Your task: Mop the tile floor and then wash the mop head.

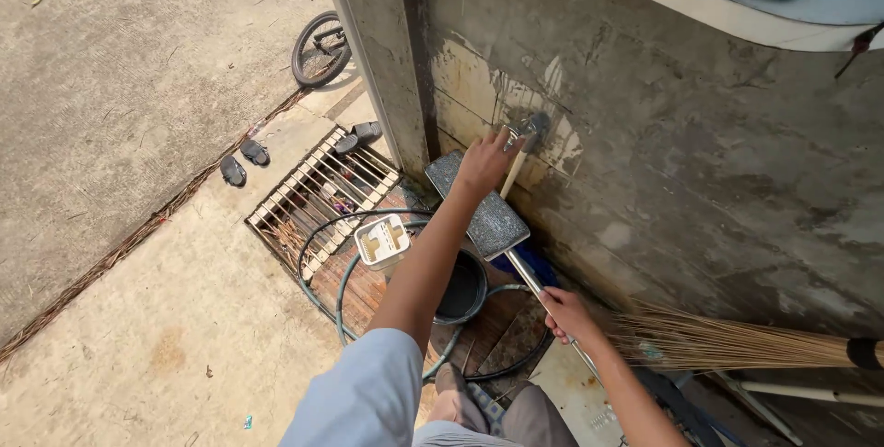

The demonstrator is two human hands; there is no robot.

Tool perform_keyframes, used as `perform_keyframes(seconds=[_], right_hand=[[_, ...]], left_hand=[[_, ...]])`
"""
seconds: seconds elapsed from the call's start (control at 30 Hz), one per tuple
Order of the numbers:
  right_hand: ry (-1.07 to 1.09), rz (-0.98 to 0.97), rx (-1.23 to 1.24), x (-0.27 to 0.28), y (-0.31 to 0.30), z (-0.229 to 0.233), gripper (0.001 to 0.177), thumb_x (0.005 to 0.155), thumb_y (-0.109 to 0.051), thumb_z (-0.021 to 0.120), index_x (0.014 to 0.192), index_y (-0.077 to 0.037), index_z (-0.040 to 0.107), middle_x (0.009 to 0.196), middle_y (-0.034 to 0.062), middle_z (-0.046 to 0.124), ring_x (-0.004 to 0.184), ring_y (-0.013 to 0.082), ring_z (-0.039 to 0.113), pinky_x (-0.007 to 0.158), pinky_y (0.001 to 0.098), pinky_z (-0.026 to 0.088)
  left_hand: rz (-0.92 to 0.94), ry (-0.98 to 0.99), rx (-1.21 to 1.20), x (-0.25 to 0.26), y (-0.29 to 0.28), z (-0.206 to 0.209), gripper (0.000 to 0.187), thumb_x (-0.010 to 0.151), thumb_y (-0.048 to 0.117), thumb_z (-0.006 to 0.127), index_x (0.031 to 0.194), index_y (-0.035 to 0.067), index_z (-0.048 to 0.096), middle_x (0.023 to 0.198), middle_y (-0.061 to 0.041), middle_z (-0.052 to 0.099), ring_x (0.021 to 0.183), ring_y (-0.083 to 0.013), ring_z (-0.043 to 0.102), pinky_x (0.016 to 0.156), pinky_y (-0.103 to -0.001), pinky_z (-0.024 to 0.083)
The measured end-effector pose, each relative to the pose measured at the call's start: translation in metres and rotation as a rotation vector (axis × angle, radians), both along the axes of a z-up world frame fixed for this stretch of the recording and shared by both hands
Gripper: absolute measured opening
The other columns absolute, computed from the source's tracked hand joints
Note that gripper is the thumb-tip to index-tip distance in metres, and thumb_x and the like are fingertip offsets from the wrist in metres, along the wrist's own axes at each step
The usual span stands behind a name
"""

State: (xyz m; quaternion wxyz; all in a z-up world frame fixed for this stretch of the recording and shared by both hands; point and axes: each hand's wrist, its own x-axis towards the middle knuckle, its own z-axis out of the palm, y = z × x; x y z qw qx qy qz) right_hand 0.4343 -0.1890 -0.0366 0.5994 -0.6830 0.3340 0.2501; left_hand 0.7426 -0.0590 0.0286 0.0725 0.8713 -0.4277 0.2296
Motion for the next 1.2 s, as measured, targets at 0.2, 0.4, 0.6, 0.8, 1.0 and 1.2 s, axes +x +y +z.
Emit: perform_keyframes(seconds=[0.2, 0.4, 0.6, 0.8, 1.0, 1.2], right_hand=[[-0.032, -0.076, 0.087, 0.082, -0.019, -0.016, 0.041, 0.102, -0.037, 0.054, 0.135, -0.014, 0.061, 0.059, 0.0017, 0.049, 0.042, 0.0098, 0.038, 0.039, 0.0300, 0.033], [0.002, -0.080, 0.075, 0.140, -0.038, -0.027, 0.042, 0.102, -0.038, 0.053, 0.140, -0.020, 0.056, 0.061, 0.0015, 0.047, 0.044, 0.0091, 0.037, 0.040, 0.0294, 0.031], [0.011, -0.026, 0.049, 0.149, -0.055, -0.050, 0.048, 0.102, -0.039, 0.053, 0.144, -0.017, 0.053, 0.061, 0.0013, 0.048, 0.043, 0.0093, 0.037, 0.039, 0.0305, 0.032], [0.010, 0.022, 0.066, 0.163, -0.067, -0.066, 0.044, 0.102, -0.039, 0.054, 0.139, -0.017, 0.056, 0.060, 0.0006, 0.047, 0.042, 0.0082, 0.036, 0.039, 0.0295, 0.031], [-0.005, 0.064, 0.049, 0.185, -0.072, -0.103, 0.037, 0.102, -0.038, 0.054, 0.126, -0.013, 0.066, 0.057, -0.0008, 0.044, 0.040, 0.0078, 0.035, 0.037, 0.0284, 0.029], [0.025, 0.060, 0.075, 0.204, -0.068, -0.131, 0.034, 0.103, -0.038, 0.052, 0.112, -0.008, 0.063, 0.056, 0.0006, 0.043, 0.039, 0.0092, 0.035, 0.037, 0.0295, 0.029]], left_hand=[[-0.061, 0.106, 0.420, 0.081, -0.056, -0.023, 0.041, 0.096, 0.013, 0.062, 0.136, 0.006, 0.054, 0.128, -0.013, 0.055, 0.108, -0.0257, 0.065, 0.078, -0.035, 0.060], [0.232, 0.076, 0.280, 0.109, -0.144, -0.084, 0.011, 0.080, 0.014, 0.071, 0.083, 0.004, 0.074, 0.099, -0.020, 0.070, 0.082, -0.0248, 0.073, 0.060, -0.032, 0.060], [0.725, 0.932, -0.279, 0.117, -0.089, 0.006, 0.033, 0.084, 0.035, 0.079, 0.069, 0.006, 0.072, 0.065, -0.008, 0.068, 0.058, -0.0242, 0.068, 0.049, -0.037, 0.050], [0.469, 0.428, -0.419, 0.081, -0.059, 0.018, 0.049, 0.086, 0.045, 0.070, 0.104, -0.001, 0.072, 0.103, -0.019, 0.066, 0.090, -0.0301, 0.067, 0.050, -0.039, 0.054], [0.363, 0.464, -0.825, 0.060, -0.043, -0.059, 0.039, 0.108, 0.031, 0.048, 0.128, 0.003, 0.066, 0.135, -0.017, 0.061, 0.127, -0.0350, 0.056, 0.108, -0.048, 0.046], [0.787, 0.084, -0.300, 0.065, -0.033, -0.244, 0.083, 0.084, 0.055, 0.057, 0.142, -0.001, 0.039, 0.141, -0.027, 0.055, 0.133, -0.0451, 0.051, 0.101, -0.057, 0.043]])
